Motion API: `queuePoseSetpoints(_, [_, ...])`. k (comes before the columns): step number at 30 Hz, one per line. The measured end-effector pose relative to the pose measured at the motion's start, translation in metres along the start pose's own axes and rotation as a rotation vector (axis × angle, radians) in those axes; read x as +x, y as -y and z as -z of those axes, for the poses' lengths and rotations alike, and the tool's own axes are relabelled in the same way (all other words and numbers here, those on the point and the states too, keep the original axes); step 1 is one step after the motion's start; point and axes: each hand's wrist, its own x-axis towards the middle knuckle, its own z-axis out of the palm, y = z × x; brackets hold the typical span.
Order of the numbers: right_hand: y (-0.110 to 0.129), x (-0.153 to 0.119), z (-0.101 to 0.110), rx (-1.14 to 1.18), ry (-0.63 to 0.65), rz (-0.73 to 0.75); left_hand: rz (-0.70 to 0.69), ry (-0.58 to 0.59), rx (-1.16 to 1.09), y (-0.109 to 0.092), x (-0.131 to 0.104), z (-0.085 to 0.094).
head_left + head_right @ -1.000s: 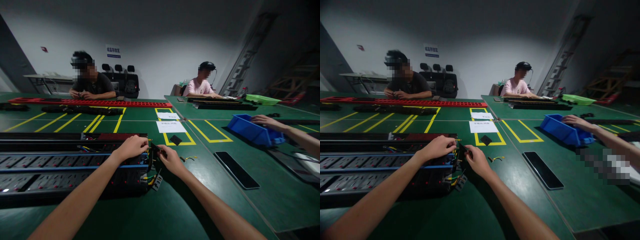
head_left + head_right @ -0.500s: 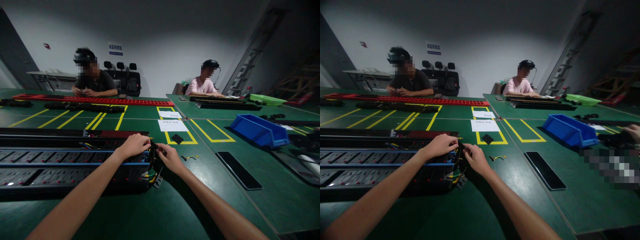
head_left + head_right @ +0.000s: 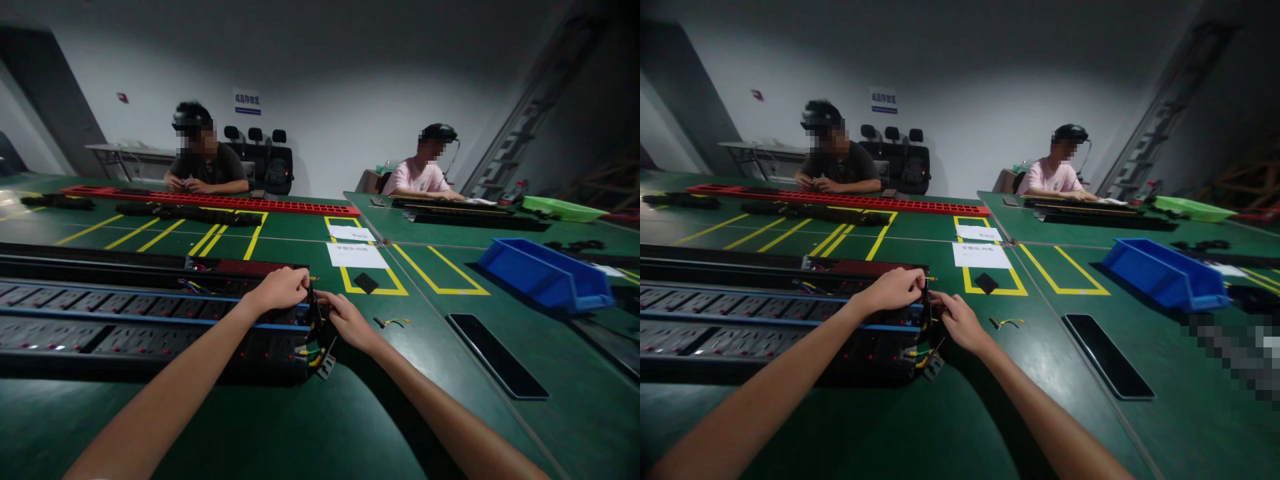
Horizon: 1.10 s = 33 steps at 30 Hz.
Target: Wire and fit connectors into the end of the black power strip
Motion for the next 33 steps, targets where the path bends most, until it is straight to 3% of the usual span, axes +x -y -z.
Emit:
queuePoseSetpoints(9, [-0.0092, 0.0070, -0.0020, 0.229, 0.014, -0.061, 0.156, -0.073, -0.063, -0.0021, -0.0023, -0.0010])
queuePoseSetpoints(13, [-0.0091, 0.0052, -0.0014, 0.231, 0.026, -0.049, 0.144, -0.022, -0.190, -0.0065, 0.0009, -0.0019])
queuePoseSetpoints(20, [-0.0058, 0.0046, 0.0020, 0.244, 0.064, -0.073, 0.307, -0.013, -0.293, -0.0019, 0.0027, 0.0033])
queuePoseSetpoints(33, [-0.0056, 0.0060, 0.0000, 0.228, 0.049, -0.066, 0.156, 0.177, -0.505, -0.0002, 0.0021, -0.0001])
